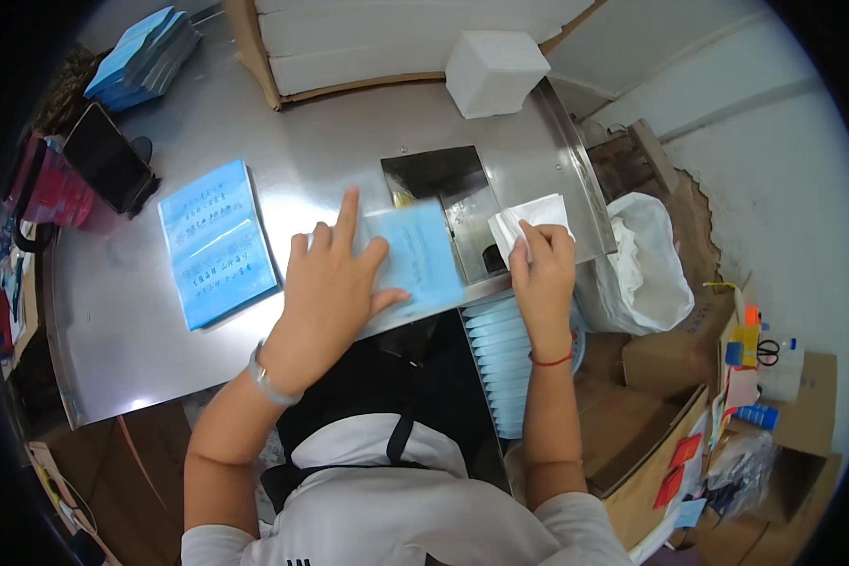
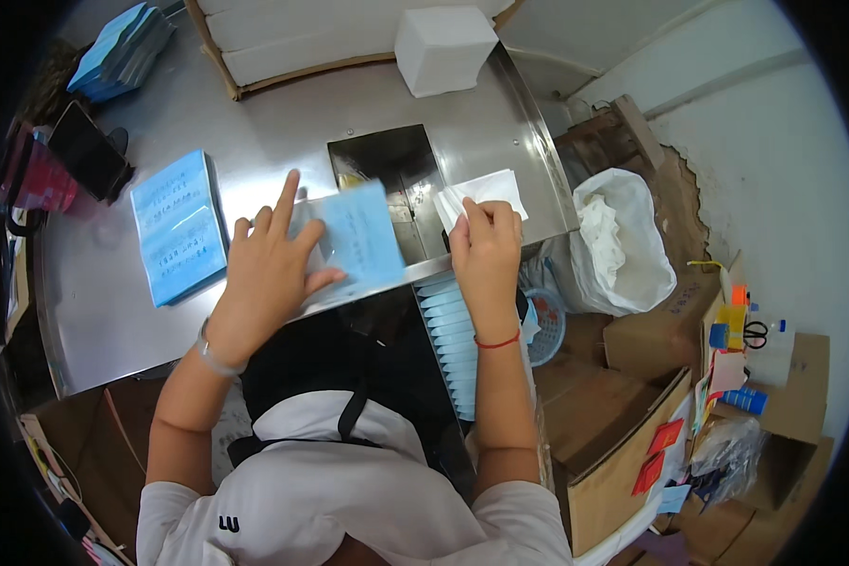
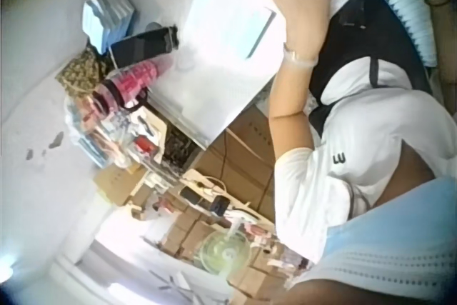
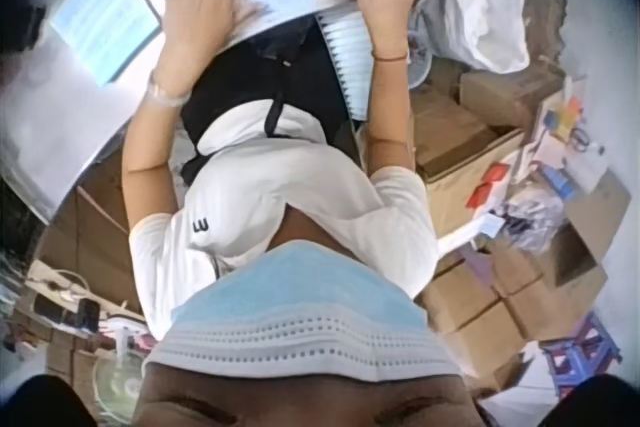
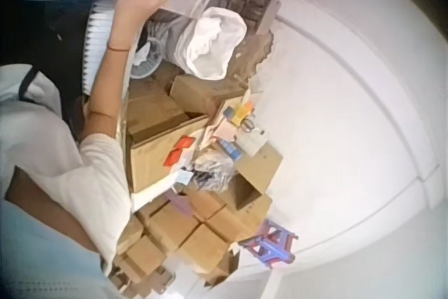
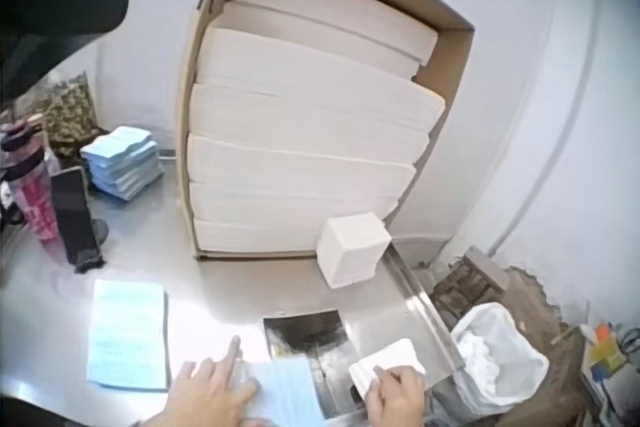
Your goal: Packaging white face masks or filters from a large box into blue paper envelopes.
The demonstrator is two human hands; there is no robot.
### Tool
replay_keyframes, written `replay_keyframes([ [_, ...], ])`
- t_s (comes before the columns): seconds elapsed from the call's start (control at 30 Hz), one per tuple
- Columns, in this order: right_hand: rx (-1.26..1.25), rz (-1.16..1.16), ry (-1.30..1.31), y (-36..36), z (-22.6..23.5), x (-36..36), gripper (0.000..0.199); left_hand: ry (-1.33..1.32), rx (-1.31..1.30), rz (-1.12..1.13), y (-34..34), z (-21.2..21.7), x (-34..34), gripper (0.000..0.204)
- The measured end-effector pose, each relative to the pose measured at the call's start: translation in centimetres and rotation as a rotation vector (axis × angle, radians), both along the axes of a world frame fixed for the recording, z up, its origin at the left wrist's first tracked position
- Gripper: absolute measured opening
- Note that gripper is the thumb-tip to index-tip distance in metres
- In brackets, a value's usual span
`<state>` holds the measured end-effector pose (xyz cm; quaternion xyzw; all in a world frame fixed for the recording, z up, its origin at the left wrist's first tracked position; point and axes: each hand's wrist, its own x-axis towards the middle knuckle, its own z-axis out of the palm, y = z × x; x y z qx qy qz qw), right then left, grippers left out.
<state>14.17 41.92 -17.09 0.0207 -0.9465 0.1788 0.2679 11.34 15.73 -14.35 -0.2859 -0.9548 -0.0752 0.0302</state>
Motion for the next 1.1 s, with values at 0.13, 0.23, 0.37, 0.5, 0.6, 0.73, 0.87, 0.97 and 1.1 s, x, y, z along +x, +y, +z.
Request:
replay_keyframes([
  [0.13,-0.118,0.091,-0.093,2.4,1.6,-0.6,0.035,-0.131,0.257,-0.087,0.0,-1.3,2.8,0.045],
  [0.23,0.090,0.026,0.279,0.0,2.5,0.0,0.037,-0.170,0.317,-0.123,-0.6,-1.5,1.8,0.045],
  [0.37,-0.458,-0.385,-0.067,1.4,5.0,0.9,0.044,-0.025,0.255,-0.145,-1.0,-1.7,1.2,0.047],
  [0.5,0.183,-0.216,0.370,-0.1,5.9,1.9,0.049,0.059,0.263,-0.016,-0.4,-2.9,2.4,0.048],
  [0.6,0.035,-0.099,0.181,-1.5,2.1,1.1,0.038,0.009,0.395,0.026,0.0,-3.4,2.7,0.053],
  [0.73,-0.008,-0.157,0.280,-1.8,0.2,-0.5,0.025,-0.025,0.510,0.036,-0.3,-3.5,2.7,0.061],
  [0.87,-0.036,-0.154,0.210,-1.5,-3.0,-0.7,0.025,0.009,0.448,0.025,0.1,-3.5,2.5,0.062],
  [0.97,0.101,-0.280,0.092,-0.9,-1.6,-0.5,0.025,-0.033,0.509,0.046,0.1,-3.3,2.6,0.064],
  [1.1,-0.191,-0.060,0.095,1.5,-0.6,-0.7,0.030,0.039,0.487,0.052,0.0,-3.7,2.7,0.056],
])
